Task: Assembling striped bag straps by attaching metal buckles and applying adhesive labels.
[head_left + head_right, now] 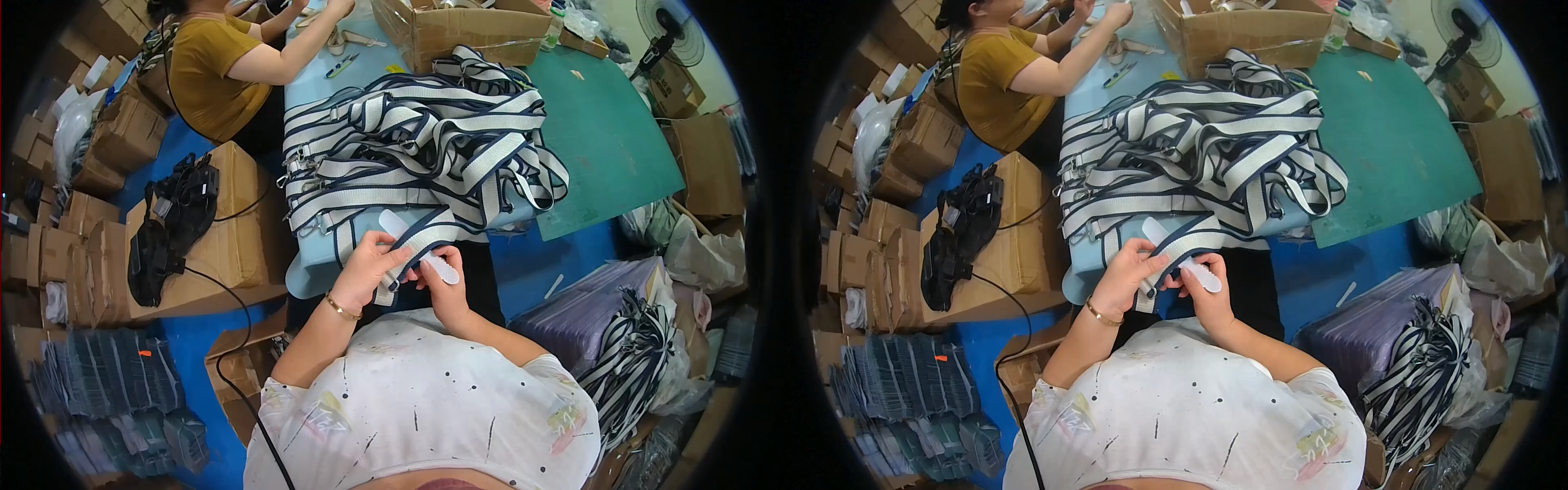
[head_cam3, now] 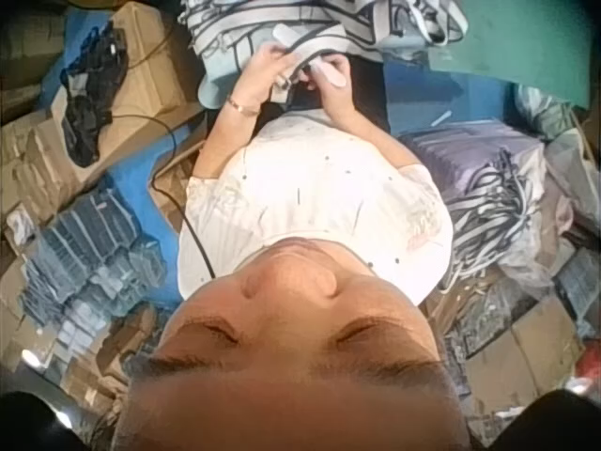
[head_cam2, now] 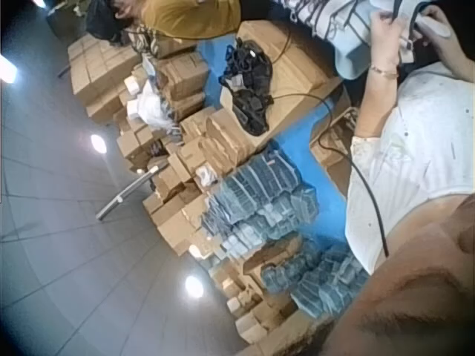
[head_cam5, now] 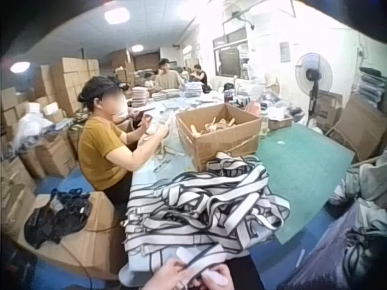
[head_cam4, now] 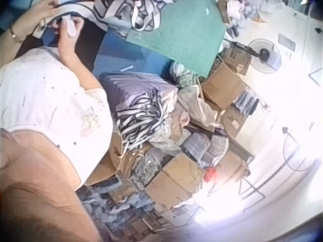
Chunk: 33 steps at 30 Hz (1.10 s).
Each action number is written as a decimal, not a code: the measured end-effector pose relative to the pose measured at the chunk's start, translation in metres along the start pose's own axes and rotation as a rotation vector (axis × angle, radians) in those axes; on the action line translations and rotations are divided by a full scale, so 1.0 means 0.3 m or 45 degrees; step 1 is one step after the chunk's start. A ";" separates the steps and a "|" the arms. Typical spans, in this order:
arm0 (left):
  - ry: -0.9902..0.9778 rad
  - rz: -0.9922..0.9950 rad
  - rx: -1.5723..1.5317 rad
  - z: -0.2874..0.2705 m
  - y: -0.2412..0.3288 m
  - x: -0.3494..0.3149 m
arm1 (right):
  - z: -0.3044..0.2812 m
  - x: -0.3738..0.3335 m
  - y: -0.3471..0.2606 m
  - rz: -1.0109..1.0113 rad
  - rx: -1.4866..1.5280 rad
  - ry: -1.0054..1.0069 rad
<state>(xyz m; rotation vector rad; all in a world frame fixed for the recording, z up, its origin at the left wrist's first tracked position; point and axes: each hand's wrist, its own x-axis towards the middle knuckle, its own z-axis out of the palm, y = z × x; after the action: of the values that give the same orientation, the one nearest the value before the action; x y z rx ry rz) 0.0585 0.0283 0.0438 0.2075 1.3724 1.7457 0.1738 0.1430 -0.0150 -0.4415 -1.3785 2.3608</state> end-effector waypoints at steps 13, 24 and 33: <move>0.168 0.297 0.185 -0.007 -0.053 0.002 | 0.035 -0.008 0.023 -0.004 -0.107 0.027; -0.197 0.044 0.062 -0.071 -0.011 0.018 | 0.023 -0.010 0.009 -0.005 -0.166 -0.039; -0.030 0.275 0.492 -0.081 0.001 0.048 | 0.011 0.024 -0.121 -0.874 -1.093 -0.202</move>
<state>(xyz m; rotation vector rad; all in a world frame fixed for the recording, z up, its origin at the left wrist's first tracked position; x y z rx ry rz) 0.0353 0.0214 0.0296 0.6064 1.7133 1.6255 0.1717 0.1602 0.0180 0.0367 -2.1512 1.2139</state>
